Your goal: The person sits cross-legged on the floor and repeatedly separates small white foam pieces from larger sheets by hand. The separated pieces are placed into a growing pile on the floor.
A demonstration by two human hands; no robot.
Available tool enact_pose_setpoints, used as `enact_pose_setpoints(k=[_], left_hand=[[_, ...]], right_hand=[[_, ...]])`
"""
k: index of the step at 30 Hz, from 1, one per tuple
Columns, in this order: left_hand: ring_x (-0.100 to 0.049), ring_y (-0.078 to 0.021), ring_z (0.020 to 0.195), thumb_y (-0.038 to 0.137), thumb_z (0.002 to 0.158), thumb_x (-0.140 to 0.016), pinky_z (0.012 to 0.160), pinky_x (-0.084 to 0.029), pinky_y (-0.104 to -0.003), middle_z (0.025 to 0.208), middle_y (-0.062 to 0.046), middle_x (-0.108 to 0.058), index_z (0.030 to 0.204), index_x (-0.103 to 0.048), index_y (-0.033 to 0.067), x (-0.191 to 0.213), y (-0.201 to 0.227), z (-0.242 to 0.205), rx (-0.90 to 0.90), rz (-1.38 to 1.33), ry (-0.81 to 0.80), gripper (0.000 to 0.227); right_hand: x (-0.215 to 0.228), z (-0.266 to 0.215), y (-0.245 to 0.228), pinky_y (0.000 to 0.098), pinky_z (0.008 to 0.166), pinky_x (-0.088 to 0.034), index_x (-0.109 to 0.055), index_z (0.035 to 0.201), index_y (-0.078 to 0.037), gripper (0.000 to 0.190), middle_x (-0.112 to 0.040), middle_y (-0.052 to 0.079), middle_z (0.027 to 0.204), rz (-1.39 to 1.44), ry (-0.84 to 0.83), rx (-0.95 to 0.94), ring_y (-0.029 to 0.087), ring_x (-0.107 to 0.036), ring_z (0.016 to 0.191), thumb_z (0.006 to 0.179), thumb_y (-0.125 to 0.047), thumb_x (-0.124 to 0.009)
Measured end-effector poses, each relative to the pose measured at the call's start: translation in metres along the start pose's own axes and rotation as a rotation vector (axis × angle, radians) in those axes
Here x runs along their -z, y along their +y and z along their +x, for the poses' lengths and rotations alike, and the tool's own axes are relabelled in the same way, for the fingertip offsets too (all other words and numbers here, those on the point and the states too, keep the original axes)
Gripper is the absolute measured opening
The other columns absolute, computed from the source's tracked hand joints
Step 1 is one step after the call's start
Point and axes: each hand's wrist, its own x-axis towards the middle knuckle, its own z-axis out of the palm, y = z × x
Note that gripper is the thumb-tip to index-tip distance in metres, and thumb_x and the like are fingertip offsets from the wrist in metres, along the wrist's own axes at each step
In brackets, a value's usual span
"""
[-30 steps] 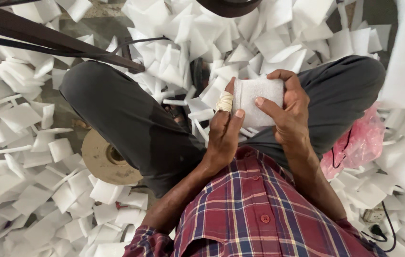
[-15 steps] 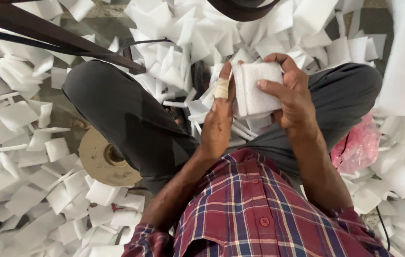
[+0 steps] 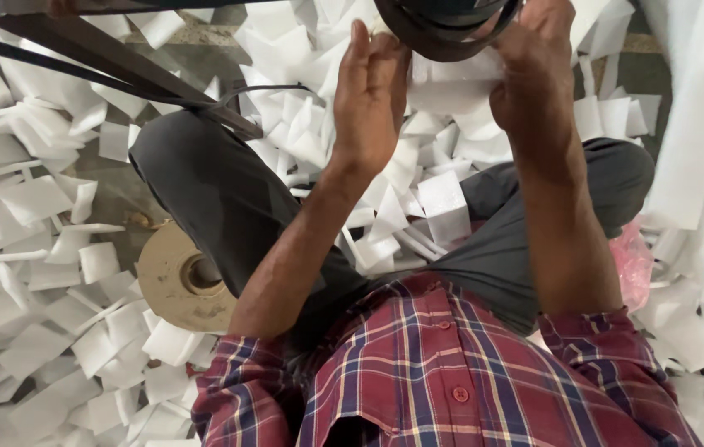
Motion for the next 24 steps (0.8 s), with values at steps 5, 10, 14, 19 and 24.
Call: enact_pose_setpoints(k=[5, 10, 14, 19, 24], left_hand=[[-0.022, -0.0197, 0.161, 0.042, 0.115, -0.032, 0.135, -0.016, -0.032, 0.171, -0.01, -0.025, 0.164, -0.021, 0.0033, 0.002, -0.026, 0.008, -0.062, 0.403, 0.019, 0.063], [-0.032, -0.0361, 0.155, 0.024, 0.112, -0.047, 0.129, -0.028, -0.042, 0.165, -0.025, -0.029, 0.164, -0.02, -0.0023, -0.017, -0.025, -0.045, -0.075, 1.013, 0.0, 0.064], [-0.036, -0.0452, 0.154, 0.015, 0.111, -0.055, 0.127, -0.034, -0.049, 0.164, -0.032, -0.032, 0.164, -0.019, -0.0042, -0.037, -0.024, -0.103, -0.133, 1.345, -0.035, 0.066], [-0.05, -0.0391, 0.142, 0.015, 0.104, -0.059, 0.116, -0.045, -0.041, 0.157, -0.031, -0.04, 0.162, -0.023, -0.0046, -0.043, -0.038, -0.136, 0.083, 1.213, 0.016, 0.071], [-0.05, -0.0332, 0.138, 0.01, 0.1, -0.064, 0.114, -0.043, -0.04, 0.153, -0.028, -0.044, 0.161, -0.022, -0.0062, -0.038, -0.037, -0.149, 0.193, 1.045, 0.023, 0.076]], right_hand=[[-0.011, 0.004, 0.019, 0.0353, 0.097, -0.055, -0.057, 0.127, 0.008, 0.029, -0.063, 0.013, 0.12, -0.26, -0.014, 0.288, 0.021, -0.062, 0.106, 0.102, 0.005, -0.07], [-0.016, -0.054, 0.039, 0.0261, 0.078, -0.057, -0.051, 0.127, 0.001, 0.033, -0.066, 0.008, 0.106, -0.424, 0.114, 0.026, 0.012, -0.066, 0.088, 0.098, 0.0, -0.064], [-0.015, -0.095, 0.057, 0.0246, 0.072, -0.054, -0.048, 0.13, 0.0, 0.041, -0.065, 0.01, 0.104, -0.2, 0.216, -0.201, 0.012, -0.063, 0.083, 0.093, 0.002, -0.065], [0.002, -0.142, 0.08, 0.0259, 0.077, -0.056, -0.047, 0.13, -0.001, 0.042, -0.065, 0.01, 0.107, -0.036, 0.293, -0.353, 0.012, -0.066, 0.092, 0.092, 0.002, -0.064], [0.022, -0.167, 0.095, 0.029, 0.09, -0.055, -0.046, 0.138, 0.0, 0.047, -0.066, 0.012, 0.116, 0.134, 0.238, -0.379, 0.015, -0.064, 0.104, 0.096, -0.001, -0.066]])
